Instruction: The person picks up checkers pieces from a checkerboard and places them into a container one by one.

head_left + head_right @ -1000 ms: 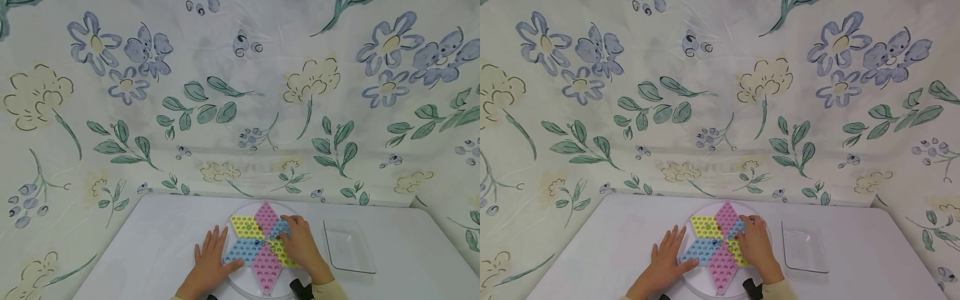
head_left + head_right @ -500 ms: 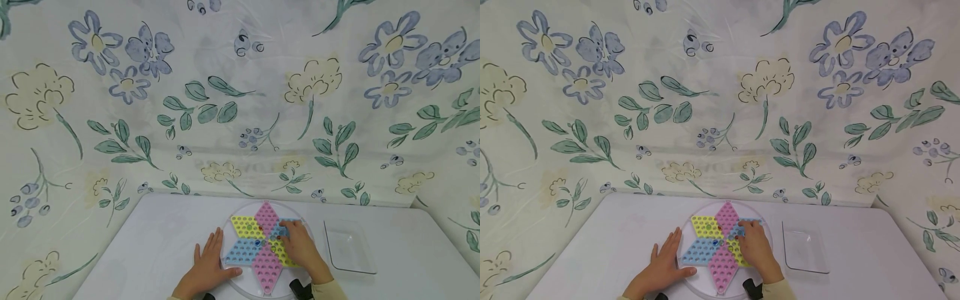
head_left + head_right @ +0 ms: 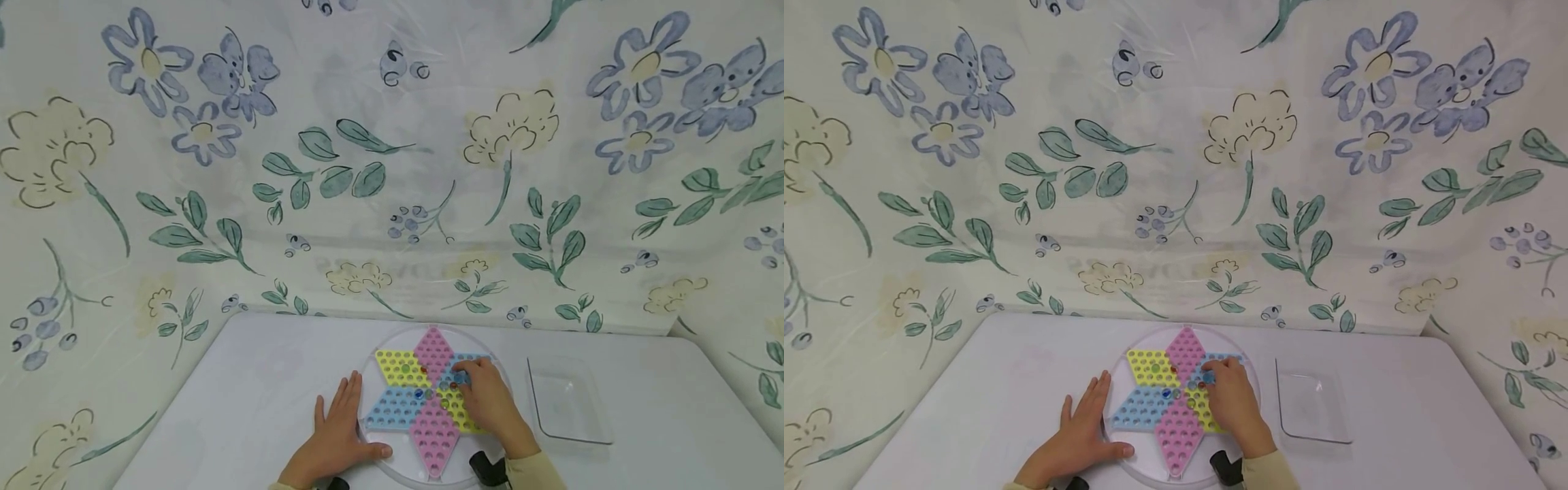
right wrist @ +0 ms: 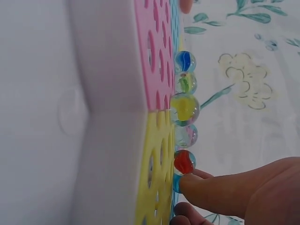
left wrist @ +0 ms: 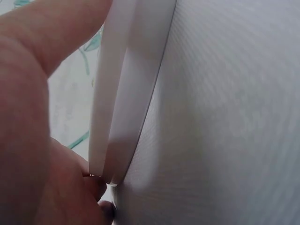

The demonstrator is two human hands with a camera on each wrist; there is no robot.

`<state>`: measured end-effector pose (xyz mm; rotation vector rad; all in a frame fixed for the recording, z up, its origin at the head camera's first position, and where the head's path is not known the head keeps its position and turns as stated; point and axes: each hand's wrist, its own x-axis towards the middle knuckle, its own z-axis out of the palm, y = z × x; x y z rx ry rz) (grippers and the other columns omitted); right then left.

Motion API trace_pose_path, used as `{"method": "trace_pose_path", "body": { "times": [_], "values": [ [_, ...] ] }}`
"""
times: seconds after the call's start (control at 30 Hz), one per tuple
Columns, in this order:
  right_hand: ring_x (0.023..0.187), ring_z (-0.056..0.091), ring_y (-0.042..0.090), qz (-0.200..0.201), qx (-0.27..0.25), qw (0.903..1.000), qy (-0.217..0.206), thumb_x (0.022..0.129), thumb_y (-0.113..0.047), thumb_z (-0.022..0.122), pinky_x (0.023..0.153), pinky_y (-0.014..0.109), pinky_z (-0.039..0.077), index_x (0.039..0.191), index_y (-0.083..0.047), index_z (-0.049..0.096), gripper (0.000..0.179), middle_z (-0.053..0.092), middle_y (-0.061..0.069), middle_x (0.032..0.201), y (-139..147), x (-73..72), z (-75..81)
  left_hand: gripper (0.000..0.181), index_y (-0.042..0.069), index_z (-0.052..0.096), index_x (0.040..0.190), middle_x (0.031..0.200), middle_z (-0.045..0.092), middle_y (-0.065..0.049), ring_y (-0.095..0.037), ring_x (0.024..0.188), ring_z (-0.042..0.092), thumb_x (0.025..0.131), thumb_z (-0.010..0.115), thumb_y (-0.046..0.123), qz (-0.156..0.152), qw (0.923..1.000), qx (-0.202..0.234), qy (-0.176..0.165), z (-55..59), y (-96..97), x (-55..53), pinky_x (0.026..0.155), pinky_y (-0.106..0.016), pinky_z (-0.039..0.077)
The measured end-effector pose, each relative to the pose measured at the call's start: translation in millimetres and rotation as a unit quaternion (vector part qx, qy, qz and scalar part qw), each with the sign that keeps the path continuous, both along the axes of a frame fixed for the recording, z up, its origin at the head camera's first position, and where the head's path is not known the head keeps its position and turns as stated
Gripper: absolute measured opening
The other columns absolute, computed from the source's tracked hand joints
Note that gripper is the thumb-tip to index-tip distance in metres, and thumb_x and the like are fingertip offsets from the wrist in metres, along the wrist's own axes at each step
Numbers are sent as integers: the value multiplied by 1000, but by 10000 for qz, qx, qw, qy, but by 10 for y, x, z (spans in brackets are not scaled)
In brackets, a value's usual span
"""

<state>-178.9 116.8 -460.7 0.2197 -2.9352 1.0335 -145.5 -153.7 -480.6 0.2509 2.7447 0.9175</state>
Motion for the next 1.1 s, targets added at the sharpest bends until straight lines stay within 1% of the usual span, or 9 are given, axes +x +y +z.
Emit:
{"method": "trace_pose_path", "body": {
  "times": [0.33,0.6,0.73,0.97,1.1],
  "values": [
    [98,59,26,-135,50,9999,48,91,0,69,88,47,51,109,-5,70,19,59,15,110,-19,-11,-18,136,-7,12,158,165,11,-25,-45,152,4,67,84,64,-25,10000,47,24,8,-1,19,111,-71,-12],
    [98,60,26,-232,24,9997,90,92,-2,70,89,46,52,108,-4,69,16,60,14,110,-24,-27,-41,135,-8,13,157,165,11,-25,-45,152,4,67,83,64,-77,9998,99,146,-4,-6,19,111,-72,-12],
    [99,60,26,-251,-12,9997,52,93,-3,69,90,48,52,108,-3,68,15,60,14,109,-22,-26,-44,135,-8,13,157,165,12,-25,-45,152,4,67,84,64,-62,9999,89,127,-13,-6,15,110,-72,-12],
    [92,58,23,-297,-116,9995,25,94,-4,68,87,46,52,107,-1,66,13,59,11,102,-19,-1,0,136,-8,13,157,165,11,-24,-45,152,4,66,84,64,-40,10000,64,60,-23,7,-7,111,-71,-11],
    [91,58,22,-270,-129,9995,58,94,-5,67,85,45,52,106,-1,66,12,58,10,100,-24,20,21,136,-8,13,157,165,12,-24,-44,152,4,67,83,65,-41,10000,58,38,-20,-1,-4,111,-71,-12]
  ]
}}
